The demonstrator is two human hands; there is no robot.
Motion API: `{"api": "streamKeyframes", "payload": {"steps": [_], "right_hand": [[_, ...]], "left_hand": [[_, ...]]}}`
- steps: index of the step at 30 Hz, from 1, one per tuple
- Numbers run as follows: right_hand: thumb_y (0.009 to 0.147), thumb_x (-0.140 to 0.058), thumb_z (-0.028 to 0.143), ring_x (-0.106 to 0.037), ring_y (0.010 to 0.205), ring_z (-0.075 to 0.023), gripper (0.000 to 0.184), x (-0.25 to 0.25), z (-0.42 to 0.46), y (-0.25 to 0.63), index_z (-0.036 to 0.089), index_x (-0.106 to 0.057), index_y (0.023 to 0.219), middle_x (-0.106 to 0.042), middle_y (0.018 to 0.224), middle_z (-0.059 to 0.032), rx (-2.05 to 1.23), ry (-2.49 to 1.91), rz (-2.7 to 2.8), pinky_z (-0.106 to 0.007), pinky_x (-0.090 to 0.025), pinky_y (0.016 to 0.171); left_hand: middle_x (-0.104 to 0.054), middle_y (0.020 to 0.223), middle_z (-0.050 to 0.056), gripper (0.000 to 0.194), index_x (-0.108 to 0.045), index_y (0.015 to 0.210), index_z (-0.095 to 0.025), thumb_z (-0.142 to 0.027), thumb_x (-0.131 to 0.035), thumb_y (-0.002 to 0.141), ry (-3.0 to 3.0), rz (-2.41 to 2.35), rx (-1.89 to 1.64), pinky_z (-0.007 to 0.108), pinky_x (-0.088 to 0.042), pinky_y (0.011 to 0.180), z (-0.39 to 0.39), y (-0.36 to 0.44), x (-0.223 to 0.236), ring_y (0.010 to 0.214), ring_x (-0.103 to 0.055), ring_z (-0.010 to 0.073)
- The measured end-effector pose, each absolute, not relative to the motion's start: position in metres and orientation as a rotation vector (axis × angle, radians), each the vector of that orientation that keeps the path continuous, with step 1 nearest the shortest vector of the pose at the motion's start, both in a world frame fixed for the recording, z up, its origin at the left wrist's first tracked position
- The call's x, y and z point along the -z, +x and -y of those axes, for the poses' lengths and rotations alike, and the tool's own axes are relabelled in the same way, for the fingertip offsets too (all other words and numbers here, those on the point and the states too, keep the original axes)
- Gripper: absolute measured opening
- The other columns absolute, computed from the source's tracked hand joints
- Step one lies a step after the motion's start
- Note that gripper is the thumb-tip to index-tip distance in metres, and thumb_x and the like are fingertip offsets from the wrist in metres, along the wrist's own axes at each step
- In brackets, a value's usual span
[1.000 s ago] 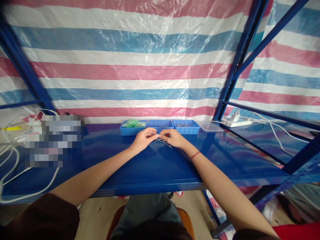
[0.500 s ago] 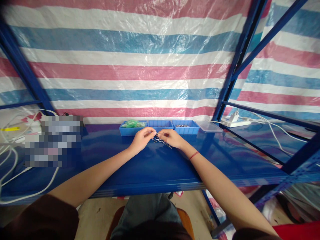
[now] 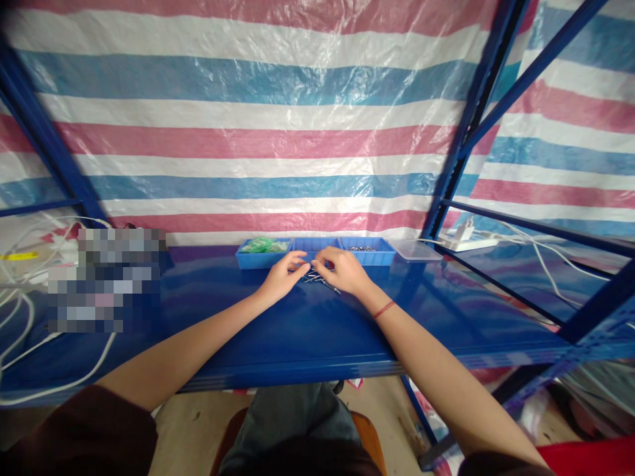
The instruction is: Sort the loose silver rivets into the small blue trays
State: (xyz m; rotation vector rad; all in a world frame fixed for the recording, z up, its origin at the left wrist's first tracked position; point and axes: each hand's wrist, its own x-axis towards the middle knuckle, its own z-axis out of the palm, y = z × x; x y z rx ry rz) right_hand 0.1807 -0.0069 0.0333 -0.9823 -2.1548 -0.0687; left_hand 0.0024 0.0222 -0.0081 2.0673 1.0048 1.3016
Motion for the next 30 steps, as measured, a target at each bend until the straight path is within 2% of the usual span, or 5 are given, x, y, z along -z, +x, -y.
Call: {"api": "streamKeyframes", "payload": {"steps": [3,8,13,21,30], "right_hand": [[0.087,-0.041,0.042,-0.053,0.063,-0.0159,0.033,-0.032,-0.003,0.192,0.018,-0.062,0.077,-0.063,0.072,-0.0059,0.204,-1.107,1.990,-0.028,-0.040,0.063],[0.087,-0.039,0.046,-0.056,0.066,-0.0199,0.037,-0.026,-0.025,0.227,0.016,-0.061,0.092,-0.064,0.078,-0.0096,0.406,-1.495,1.645,-0.029,-0.037,0.059],[0.083,-0.046,0.049,-0.059,0.068,-0.0227,0.049,-0.023,-0.027,0.236,0.013,-0.051,0.115,-0.065,0.080,-0.0117,0.411,-1.672,1.690,-0.028,-0.036,0.056],[0.079,-0.051,0.028,-0.056,0.066,-0.0155,0.019,-0.025,-0.014,0.202,0.017,-0.065,0.087,-0.066,0.078,-0.0051,0.046,-1.216,2.190,-0.027,-0.041,0.063],[0.077,-0.056,0.031,-0.057,0.066,-0.0138,0.019,-0.020,-0.007,0.186,0.016,-0.067,0.080,-0.067,0.078,-0.0040,-0.347,-1.048,2.205,-0.026,-0.043,0.063]], "left_hand": [[-0.062,0.101,0.006,0.049,-0.046,0.124,-0.022,-0.034,-0.057,0.078,2.304,-1.102,-1.232,0.034,-0.045,0.084,-0.019,0.000,0.009,0.089,-0.059,0.0184],[-0.062,0.109,0.007,0.031,-0.063,0.105,-0.026,-0.042,-0.054,0.079,2.631,-1.257,-0.847,0.044,-0.039,0.087,-0.014,-0.001,0.007,0.103,-0.052,0.0294],[-0.065,0.096,0.004,0.019,-0.068,0.085,-0.026,-0.038,-0.053,0.081,2.670,-1.233,-0.784,0.038,-0.039,0.084,-0.015,0.000,0.005,0.093,-0.055,0.0238],[-0.059,0.103,0.004,0.018,-0.065,0.087,-0.025,-0.036,-0.051,0.084,2.567,-1.408,-0.951,0.040,-0.036,0.085,-0.012,0.000,0.005,0.101,-0.045,0.0246],[-0.063,0.096,0.000,0.019,-0.064,0.086,-0.026,-0.036,-0.047,0.086,2.494,-1.396,-1.019,0.035,-0.037,0.083,-0.014,0.001,0.002,0.098,-0.049,0.0213]]}}
